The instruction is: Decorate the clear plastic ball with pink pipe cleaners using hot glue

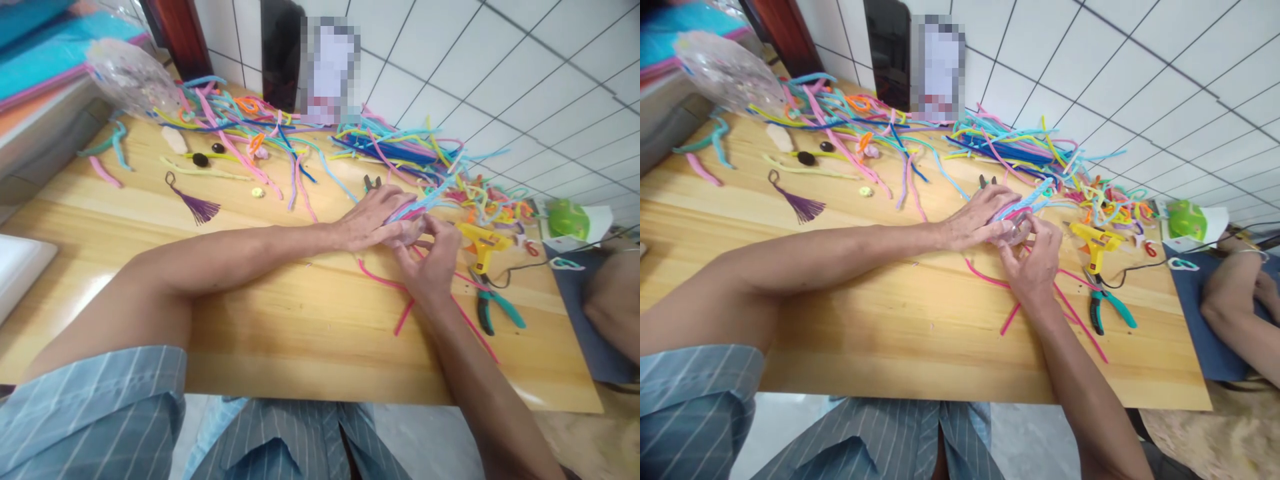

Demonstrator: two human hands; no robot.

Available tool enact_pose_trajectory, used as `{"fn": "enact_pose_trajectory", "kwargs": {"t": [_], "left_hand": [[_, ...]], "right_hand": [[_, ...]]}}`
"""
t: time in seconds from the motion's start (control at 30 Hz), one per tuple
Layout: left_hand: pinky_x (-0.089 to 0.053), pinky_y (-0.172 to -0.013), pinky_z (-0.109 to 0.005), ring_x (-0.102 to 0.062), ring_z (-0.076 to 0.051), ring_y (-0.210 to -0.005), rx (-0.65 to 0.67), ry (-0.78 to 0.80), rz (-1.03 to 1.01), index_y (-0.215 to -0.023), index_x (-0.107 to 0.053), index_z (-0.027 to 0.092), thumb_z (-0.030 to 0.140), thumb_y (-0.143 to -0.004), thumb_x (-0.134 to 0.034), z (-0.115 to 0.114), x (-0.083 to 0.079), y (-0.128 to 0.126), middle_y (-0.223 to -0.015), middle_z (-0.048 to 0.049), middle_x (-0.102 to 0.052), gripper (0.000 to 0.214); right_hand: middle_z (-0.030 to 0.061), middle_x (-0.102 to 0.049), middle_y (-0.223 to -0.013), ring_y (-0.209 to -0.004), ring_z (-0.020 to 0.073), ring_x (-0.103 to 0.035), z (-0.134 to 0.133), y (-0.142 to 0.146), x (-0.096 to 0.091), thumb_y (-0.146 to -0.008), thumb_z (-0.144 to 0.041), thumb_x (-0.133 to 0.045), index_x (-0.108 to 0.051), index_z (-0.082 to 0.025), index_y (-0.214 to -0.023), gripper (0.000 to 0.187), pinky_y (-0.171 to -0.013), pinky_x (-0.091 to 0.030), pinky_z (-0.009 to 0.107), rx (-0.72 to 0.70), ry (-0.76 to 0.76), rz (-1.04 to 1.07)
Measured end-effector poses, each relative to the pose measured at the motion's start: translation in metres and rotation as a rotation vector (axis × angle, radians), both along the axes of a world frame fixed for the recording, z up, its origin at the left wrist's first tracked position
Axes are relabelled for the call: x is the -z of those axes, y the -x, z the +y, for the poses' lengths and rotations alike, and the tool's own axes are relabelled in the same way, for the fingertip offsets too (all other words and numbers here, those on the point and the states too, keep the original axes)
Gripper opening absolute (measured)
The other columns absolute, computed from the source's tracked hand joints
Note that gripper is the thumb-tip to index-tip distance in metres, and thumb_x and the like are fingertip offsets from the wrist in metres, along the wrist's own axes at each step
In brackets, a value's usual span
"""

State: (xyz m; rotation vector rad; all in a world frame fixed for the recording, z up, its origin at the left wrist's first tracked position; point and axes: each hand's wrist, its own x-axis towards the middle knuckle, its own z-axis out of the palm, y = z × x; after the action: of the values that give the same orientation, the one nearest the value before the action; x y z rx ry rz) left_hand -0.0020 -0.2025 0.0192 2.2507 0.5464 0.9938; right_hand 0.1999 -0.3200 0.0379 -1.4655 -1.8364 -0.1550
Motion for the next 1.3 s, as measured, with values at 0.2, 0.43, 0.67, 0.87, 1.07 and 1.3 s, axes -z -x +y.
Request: {"fn": "enact_pose_trajectory", "kwargs": {"t": [0.2,0.43,0.67,0.87,1.07,1.3], "left_hand": [[-0.036,-0.147,-0.055,-0.055,-0.036,-0.163,0.033,0.006,-0.079,-0.170,-0.061,0.020,0.084,-0.115,-0.025,0.004,0.007,0.000,-0.169,-0.0217,-0.059,0.092],[-0.040,-0.145,-0.058,-0.056,-0.037,-0.162,0.049,0.052,-0.109,-0.167,-0.067,0.020,0.083,-0.115,-0.024,0.010,0.004,0.001,-0.167,-0.0205,-0.064,0.092],[-0.035,-0.149,-0.057,-0.051,-0.036,-0.170,0.083,0.016,-0.048,-0.180,-0.050,0.023,0.066,-0.110,-0.049,0.013,0.006,0.004,-0.179,-0.0168,-0.058,0.082],[-0.031,-0.151,-0.066,-0.043,-0.043,-0.177,0.142,-0.056,-0.033,-0.179,-0.049,0.020,0.050,-0.091,-0.074,0.021,0.014,0.003,-0.186,-0.0215,-0.052,0.096],[-0.029,-0.151,-0.073,-0.037,-0.045,-0.181,0.165,-0.091,0.006,-0.183,-0.043,0.024,0.047,-0.087,-0.079,0.025,0.018,0.005,-0.190,-0.0217,-0.046,0.106],[-0.024,-0.152,-0.072,-0.033,-0.046,-0.183,0.187,-0.098,0.037,-0.184,-0.039,0.020,0.054,-0.093,-0.074,0.024,0.015,0.008,-0.192,-0.0237,-0.042,0.103]], "right_hand": [[0.0199,-0.068,-0.136,-0.119,0.0374,-0.070,0.001,-0.005,-0.004,-0.101,-0.057,-0.082,-0.061,-0.023,-0.165,0.076,-0.093,-0.070,0.058,0.031,-0.030,-0.211],[0.0180,-0.067,-0.137,-0.119,0.0364,-0.070,0.003,0.000,-0.004,-0.100,-0.058,-0.079,-0.063,-0.025,-0.165,0.075,-0.095,-0.068,0.056,0.081,-0.052,-0.280],[0.0187,-0.065,-0.139,-0.116,0.0355,-0.071,0.004,-0.005,0.003,-0.101,-0.063,-0.077,-0.061,-0.023,-0.168,0.079,-0.093,-0.069,0.057,0.079,-0.049,-0.229],[0.0179,-0.063,-0.137,-0.123,0.0382,-0.068,0.004,-0.009,0.005,-0.101,-0.061,-0.079,-0.058,-0.025,-0.170,0.080,-0.093,-0.069,0.058,0.063,-0.031,-0.185],[0.0184,-0.064,-0.138,-0.123,0.0378,-0.069,0.003,-0.005,0.003,-0.102,-0.062,-0.080,-0.056,-0.026,-0.171,0.081,-0.098,-0.068,0.060,0.059,-0.014,-0.163],[0.0192,-0.063,-0.140,-0.123,0.0386,-0.069,0.004,-0.005,0.005,-0.103,-0.061,-0.078,-0.056,-0.027,-0.171,0.079,-0.097,-0.068,0.061,0.087,0.006,-0.163]]}}
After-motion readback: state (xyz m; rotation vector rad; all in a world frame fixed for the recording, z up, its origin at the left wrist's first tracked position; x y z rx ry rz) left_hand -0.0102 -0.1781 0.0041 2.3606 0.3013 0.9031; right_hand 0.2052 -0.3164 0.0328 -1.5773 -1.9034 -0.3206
